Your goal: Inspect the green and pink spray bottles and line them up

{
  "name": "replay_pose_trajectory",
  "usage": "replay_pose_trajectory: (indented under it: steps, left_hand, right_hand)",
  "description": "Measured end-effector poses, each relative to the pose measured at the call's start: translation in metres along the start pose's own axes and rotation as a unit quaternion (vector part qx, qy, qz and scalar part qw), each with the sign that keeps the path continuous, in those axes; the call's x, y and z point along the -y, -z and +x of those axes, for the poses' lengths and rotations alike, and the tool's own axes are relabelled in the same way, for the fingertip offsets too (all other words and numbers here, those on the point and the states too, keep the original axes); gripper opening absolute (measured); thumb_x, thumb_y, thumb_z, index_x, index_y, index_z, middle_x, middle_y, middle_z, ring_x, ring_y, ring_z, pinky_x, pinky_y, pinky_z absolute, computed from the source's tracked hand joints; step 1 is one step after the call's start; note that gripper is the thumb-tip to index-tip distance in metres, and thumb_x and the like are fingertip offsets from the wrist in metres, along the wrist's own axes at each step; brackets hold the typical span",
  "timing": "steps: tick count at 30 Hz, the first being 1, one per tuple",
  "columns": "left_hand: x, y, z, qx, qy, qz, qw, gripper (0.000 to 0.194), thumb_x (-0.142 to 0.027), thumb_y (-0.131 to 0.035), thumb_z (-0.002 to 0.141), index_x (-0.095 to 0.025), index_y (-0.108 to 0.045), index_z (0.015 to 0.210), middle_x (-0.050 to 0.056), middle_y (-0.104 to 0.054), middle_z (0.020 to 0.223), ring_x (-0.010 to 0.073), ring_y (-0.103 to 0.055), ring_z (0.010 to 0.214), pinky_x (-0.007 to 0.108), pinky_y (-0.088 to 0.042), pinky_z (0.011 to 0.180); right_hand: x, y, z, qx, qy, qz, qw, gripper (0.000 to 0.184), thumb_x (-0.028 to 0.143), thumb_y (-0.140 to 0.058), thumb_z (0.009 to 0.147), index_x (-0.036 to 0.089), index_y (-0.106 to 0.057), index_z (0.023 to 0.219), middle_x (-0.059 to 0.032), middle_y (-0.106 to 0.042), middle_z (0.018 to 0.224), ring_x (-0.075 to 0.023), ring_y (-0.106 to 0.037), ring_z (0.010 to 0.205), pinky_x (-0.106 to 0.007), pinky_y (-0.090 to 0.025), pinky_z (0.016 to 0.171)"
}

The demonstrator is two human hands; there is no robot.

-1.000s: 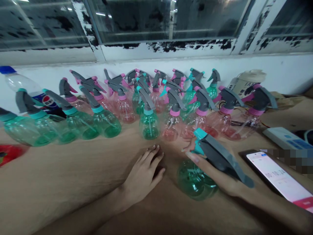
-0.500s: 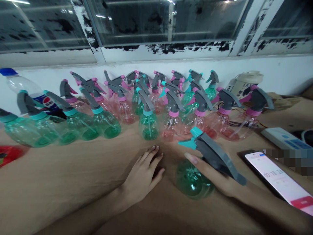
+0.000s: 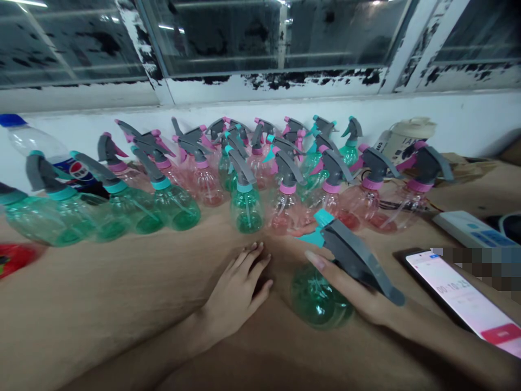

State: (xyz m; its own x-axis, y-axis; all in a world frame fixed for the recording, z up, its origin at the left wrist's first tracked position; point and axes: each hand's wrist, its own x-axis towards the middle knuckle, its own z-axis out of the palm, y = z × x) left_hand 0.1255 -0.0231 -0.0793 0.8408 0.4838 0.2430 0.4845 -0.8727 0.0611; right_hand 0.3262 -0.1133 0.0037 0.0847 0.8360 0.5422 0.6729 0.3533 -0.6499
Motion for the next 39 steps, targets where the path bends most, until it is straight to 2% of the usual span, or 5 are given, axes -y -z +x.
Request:
replay_pose_trajectory:
  steps: [12, 17, 23, 32, 39]
  left_hand:
    - [-0.001, 0.001, 0.001, -0.006, 0.002, -0.036, 0.999, 0.039, -0.027, -0.046, 0.091, -0.015, -0.044, 0.128, 0.012, -0.044, 0.136, 0.0261, -0.036, 0.129, 0.046, -0.033, 0.104]
    - [-0.008, 0.008, -0.002, -0.029, -0.006, -0.129, 0.991, 0.037, -0.025, -0.053, 0.086, -0.022, -0.046, 0.122, 0.007, -0.050, 0.128, 0.0227, -0.046, 0.119, 0.046, -0.033, 0.104]
    - [-0.021, 0.018, -0.004, -0.014, 0.018, -0.203, 0.979, 0.059, -0.037, -0.064, 0.077, -0.021, -0.039, 0.128, 0.009, -0.049, 0.127, 0.0247, -0.047, 0.117, 0.044, -0.039, 0.099]
    - [-0.029, 0.026, -0.025, -0.038, 0.082, -0.231, 0.969, 0.095, -0.051, -0.072, 0.064, -0.018, -0.022, 0.137, 0.019, -0.038, 0.136, 0.0350, -0.035, 0.127, 0.053, -0.036, 0.099]
    - [-0.008, 0.041, -0.046, -0.086, 0.189, -0.194, 0.959, 0.072, -0.049, -0.065, 0.074, -0.024, -0.031, 0.132, 0.013, -0.047, 0.129, 0.0324, -0.044, 0.121, 0.052, -0.040, 0.095]
  right_hand:
    - [0.002, -0.001, 0.000, -0.001, -0.038, 0.035, 0.999, 0.011, 0.033, -0.054, 0.083, 0.023, -0.059, 0.079, 0.0008, -0.064, 0.068, -0.0149, -0.063, 0.063, -0.026, -0.050, 0.055]
    - [0.004, -0.001, 0.001, -0.008, -0.026, 0.009, 1.000, 0.011, 0.032, -0.055, 0.080, 0.024, -0.062, 0.081, 0.0007, -0.064, 0.064, -0.0170, -0.060, 0.054, -0.030, -0.050, 0.051]
    - [0.009, -0.009, -0.001, -0.036, -0.012, 0.035, 0.999, 0.023, 0.037, -0.057, 0.079, 0.026, -0.059, 0.100, -0.0005, -0.065, 0.076, -0.0182, -0.062, 0.063, -0.032, -0.052, 0.060]
    - [0.012, -0.052, 0.011, -0.024, -0.017, 0.123, 0.992, 0.026, 0.044, -0.063, 0.075, 0.023, -0.056, 0.088, 0.0014, -0.056, 0.072, -0.0164, -0.056, 0.068, -0.032, -0.047, 0.066]
    - [0.033, -0.094, 0.037, -0.034, 0.050, 0.109, 0.992, 0.041, 0.050, -0.065, 0.070, 0.021, -0.057, 0.097, -0.0033, -0.061, 0.088, -0.0200, -0.058, 0.084, -0.036, -0.047, 0.076]
